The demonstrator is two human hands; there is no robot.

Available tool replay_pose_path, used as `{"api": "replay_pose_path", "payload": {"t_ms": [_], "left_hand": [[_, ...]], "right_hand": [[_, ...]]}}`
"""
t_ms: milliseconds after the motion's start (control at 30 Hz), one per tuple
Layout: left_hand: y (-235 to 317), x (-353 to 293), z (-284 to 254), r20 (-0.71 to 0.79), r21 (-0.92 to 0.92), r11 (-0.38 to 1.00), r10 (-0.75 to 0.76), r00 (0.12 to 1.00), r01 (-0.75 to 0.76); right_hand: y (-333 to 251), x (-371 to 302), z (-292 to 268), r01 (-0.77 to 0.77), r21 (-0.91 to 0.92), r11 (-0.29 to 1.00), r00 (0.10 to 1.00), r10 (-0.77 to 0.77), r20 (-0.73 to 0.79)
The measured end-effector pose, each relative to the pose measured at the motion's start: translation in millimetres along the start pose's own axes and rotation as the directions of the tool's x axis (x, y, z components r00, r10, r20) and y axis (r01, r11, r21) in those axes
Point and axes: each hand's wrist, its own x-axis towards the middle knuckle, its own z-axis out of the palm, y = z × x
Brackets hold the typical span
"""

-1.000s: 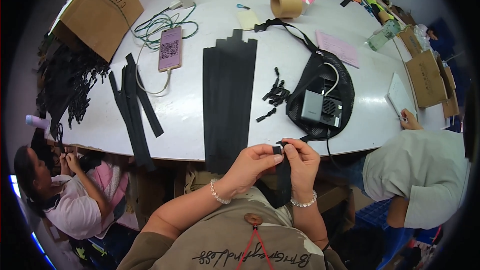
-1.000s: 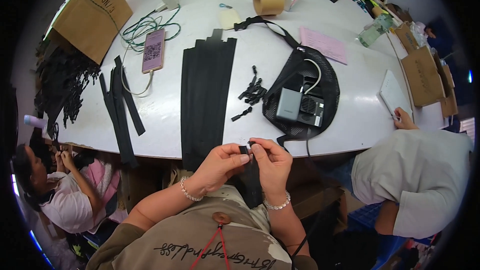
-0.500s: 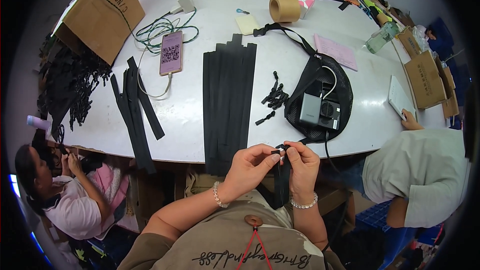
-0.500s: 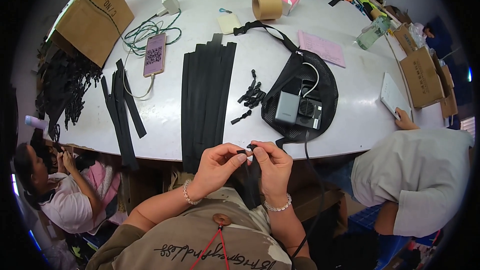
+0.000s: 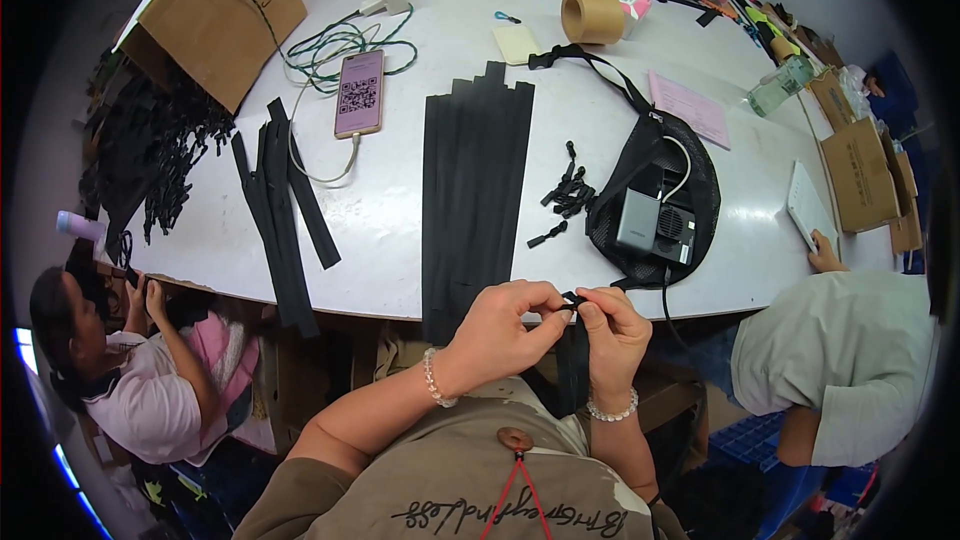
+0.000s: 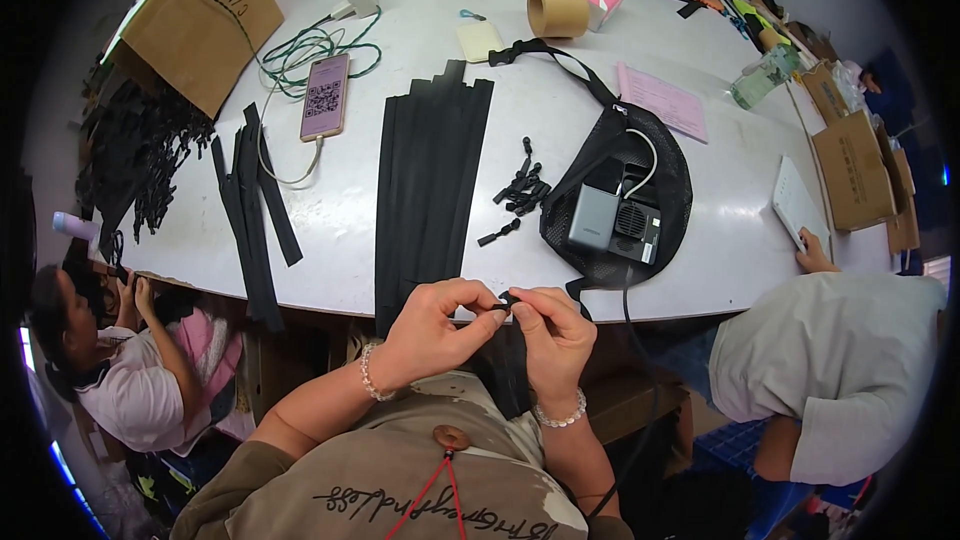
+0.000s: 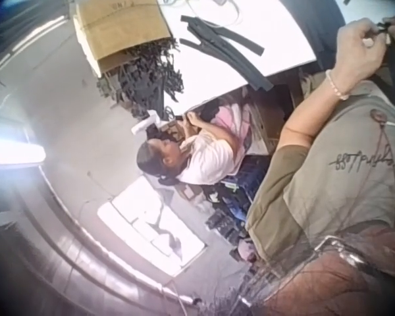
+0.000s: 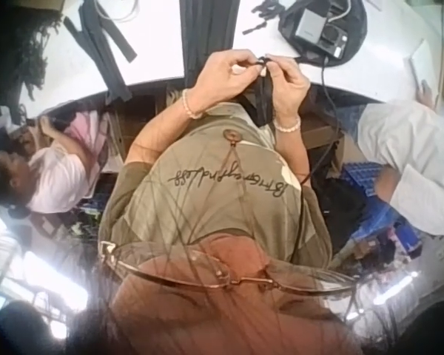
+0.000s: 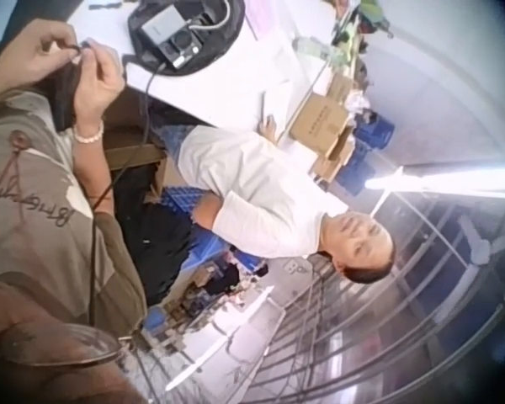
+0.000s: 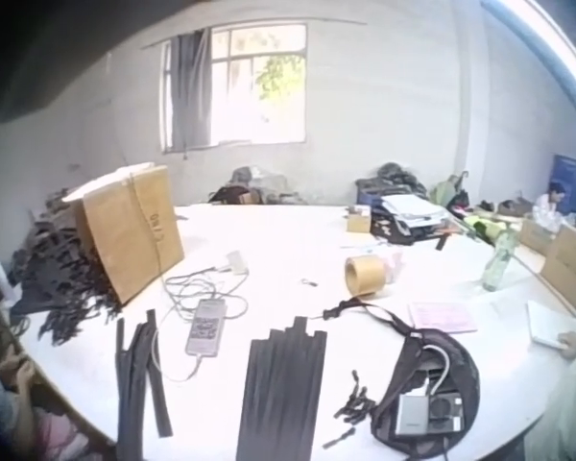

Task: Attaching plastic buckles or clips to black fabric straps on a work table.

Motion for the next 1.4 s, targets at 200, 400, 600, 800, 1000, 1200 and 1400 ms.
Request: {"api": "replay_pose_path", "payload": {"t_ms": [200, 400, 600, 800, 1000, 1200, 1400], "left_hand": [[-1.5, -0.3, -1.1, -0.001, 0.038, 0.999, -0.005, 1.0, 0.005], [-0.8, -0.2, -1.7, 0.014, 0.052, 0.998, -0.041, 0.999, 0.04], [-5.5, -1.8, 0.0, 0.004, 0.066, 0.997, -0.028, 1.0, 0.027], [-3.4, -0.8, -1.2, 0.037, -0.006, 0.996, -0.091, 0.995, 0.091], [-11.0, -3.5, 1.0, 0.043, -0.073, 0.982, -0.169, 0.985, 0.172], [-19.1, -4.8, 5.0, -0.007, -0.118, 0.988, -0.105, 0.994, 0.103], [-25.4, -6.3, 5.5, 0.011, -0.149, 0.98, -0.136, 0.991, 0.136]], "right_hand": [[-1.0, 1.5, 0.2, 0.042, -0.015, 0.999, 0.998, -0.041, 0.046], [-0.7, 1.5, -1.2, 0.078, -0.072, 0.994, 0.996, -0.074, 0.058], [-0.2, 0.3, -3.4, 0.055, -0.096, 0.994, 0.995, -0.047, 0.085], [0.6, 1.3, -3.4, 0.034, -0.084, 0.996, 0.996, -0.027, 0.081], [4.7, -1.2, 2.0, -0.019, -0.013, 1.0, 0.999, 0.02, 0.044], [3.6, 0.5, 0.9, -0.023, -0.031, 0.999, 0.997, 0.025, 0.075], [5.8, 1.4, -4.0, -0.064, -0.023, 0.998, 0.988, 0.067, 0.138]]}}
